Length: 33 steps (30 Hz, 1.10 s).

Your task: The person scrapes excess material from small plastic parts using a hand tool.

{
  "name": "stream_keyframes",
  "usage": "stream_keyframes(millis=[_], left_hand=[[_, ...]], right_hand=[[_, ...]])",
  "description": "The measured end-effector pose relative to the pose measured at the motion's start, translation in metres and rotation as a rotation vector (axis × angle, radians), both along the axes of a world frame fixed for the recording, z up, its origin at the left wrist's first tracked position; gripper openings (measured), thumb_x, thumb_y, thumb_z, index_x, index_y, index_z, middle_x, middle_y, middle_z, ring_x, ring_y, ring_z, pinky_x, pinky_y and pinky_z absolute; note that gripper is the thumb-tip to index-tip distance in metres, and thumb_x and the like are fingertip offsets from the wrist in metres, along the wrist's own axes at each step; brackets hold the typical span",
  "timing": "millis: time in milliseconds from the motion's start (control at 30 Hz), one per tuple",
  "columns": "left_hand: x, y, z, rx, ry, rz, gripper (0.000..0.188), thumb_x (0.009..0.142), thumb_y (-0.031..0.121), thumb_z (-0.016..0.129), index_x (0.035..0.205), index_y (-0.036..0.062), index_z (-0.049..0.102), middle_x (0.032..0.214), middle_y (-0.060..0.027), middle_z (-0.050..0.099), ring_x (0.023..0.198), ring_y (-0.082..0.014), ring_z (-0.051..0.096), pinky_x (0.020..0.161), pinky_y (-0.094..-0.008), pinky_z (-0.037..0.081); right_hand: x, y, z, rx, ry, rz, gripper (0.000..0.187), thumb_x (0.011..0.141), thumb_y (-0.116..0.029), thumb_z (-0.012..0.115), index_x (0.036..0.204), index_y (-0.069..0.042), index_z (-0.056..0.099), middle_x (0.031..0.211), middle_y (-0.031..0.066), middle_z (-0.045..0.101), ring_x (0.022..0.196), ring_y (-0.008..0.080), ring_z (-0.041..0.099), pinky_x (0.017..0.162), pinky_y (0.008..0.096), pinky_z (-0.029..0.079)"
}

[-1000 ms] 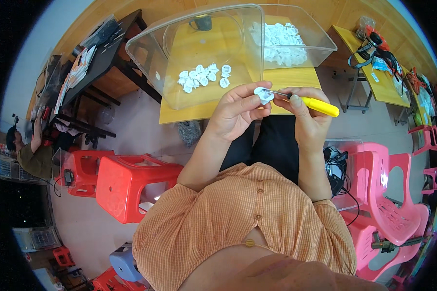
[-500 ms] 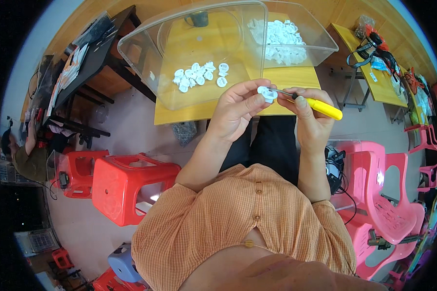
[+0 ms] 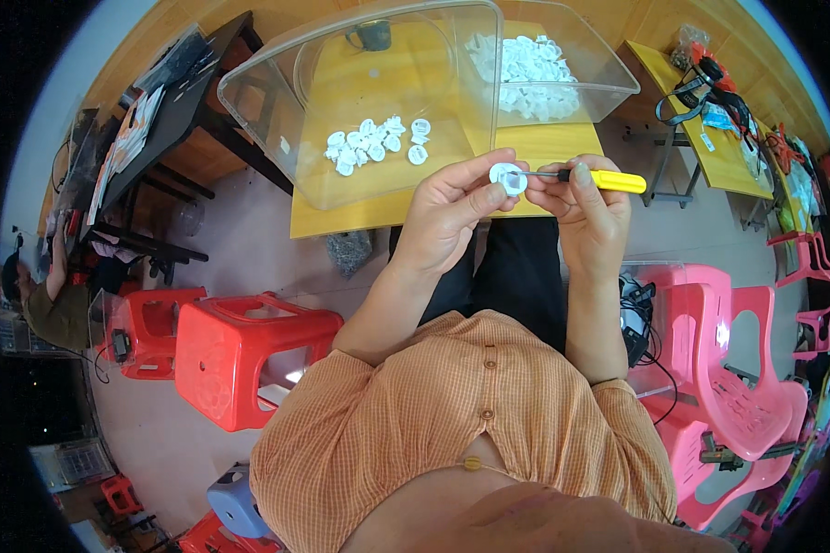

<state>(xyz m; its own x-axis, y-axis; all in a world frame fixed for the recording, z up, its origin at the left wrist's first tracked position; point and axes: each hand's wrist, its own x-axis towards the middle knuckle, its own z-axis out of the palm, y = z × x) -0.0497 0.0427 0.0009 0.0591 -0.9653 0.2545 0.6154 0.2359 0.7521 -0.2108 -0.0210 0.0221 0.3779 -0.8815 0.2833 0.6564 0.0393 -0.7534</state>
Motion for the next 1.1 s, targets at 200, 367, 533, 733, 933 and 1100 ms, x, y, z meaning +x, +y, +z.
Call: stream_keyframes(millis=[200,367,533,733,933,1100], left_hand=[[-0.0024,0.0020,0.0026,0.016,-0.003,0.012,0.039,0.089,0.008,0.057,0.126,-0.0027,0.049,0.115,-0.0151,0.060,0.100,-0.0184,0.061,0.088,-0.0286,0.050],[-0.0017,0.0040,0.0039,0.051,0.010,-0.007,0.038,0.091,0.007,0.055,0.126,-0.0041,0.048,0.115,-0.0159,0.059,0.102,-0.0213,0.061,0.090,-0.0311,0.050],[-0.0029,0.0052,0.0080,0.048,-0.002,0.003,0.039,0.090,0.008,0.056,0.126,-0.0031,0.049,0.112,-0.0148,0.061,0.097,-0.0185,0.062,0.087,-0.0292,0.051],[-0.0006,0.0069,0.0061,0.042,-0.037,0.011,0.038,0.090,0.007,0.055,0.126,-0.0045,0.048,0.113,-0.0148,0.060,0.100,-0.0201,0.062,0.089,-0.0302,0.051],[0.0007,0.0074,0.0060,0.035,-0.044,0.011,0.039,0.090,0.008,0.056,0.126,-0.0046,0.048,0.113,-0.0145,0.061,0.099,-0.0192,0.062,0.088,-0.0297,0.050],[-0.0015,0.0077,0.0088,0.055,-0.022,0.026,0.040,0.089,0.009,0.059,0.126,-0.0027,0.050,0.107,-0.0128,0.063,0.091,-0.0147,0.063,0.082,-0.0261,0.051]], right_hand=[[-0.0007,0.0000,0.0008,-0.006,0.008,0.014,0.016,0.091,-0.011,0.055,0.100,0.002,0.053,0.092,0.0185,0.063,0.083,0.0282,0.068,0.071,0.0346,0.059],[-0.0036,-0.0004,0.0010,-0.027,0.015,0.002,0.016,0.091,-0.010,0.056,0.100,0.002,0.053,0.092,0.0180,0.063,0.083,0.0288,0.067,0.071,0.0352,0.059],[-0.0037,0.0008,0.0020,-0.042,0.020,0.003,0.016,0.090,-0.010,0.056,0.100,0.002,0.054,0.092,0.0178,0.063,0.083,0.0295,0.067,0.071,0.0358,0.058],[-0.0041,0.0009,0.0007,-0.049,0.014,0.014,0.015,0.090,-0.010,0.056,0.101,0.001,0.053,0.092,0.0176,0.063,0.083,0.0296,0.067,0.071,0.0355,0.058],[-0.0032,0.0012,-0.0009,-0.040,0.001,0.019,0.016,0.090,-0.010,0.056,0.102,0.001,0.052,0.094,0.0181,0.062,0.083,0.0298,0.067,0.071,0.0354,0.059],[-0.0019,0.0027,-0.0008,-0.035,-0.026,0.031,0.016,0.090,-0.009,0.056,0.102,0.001,0.052,0.094,0.0187,0.062,0.083,0.0303,0.067,0.072,0.0361,0.059]])
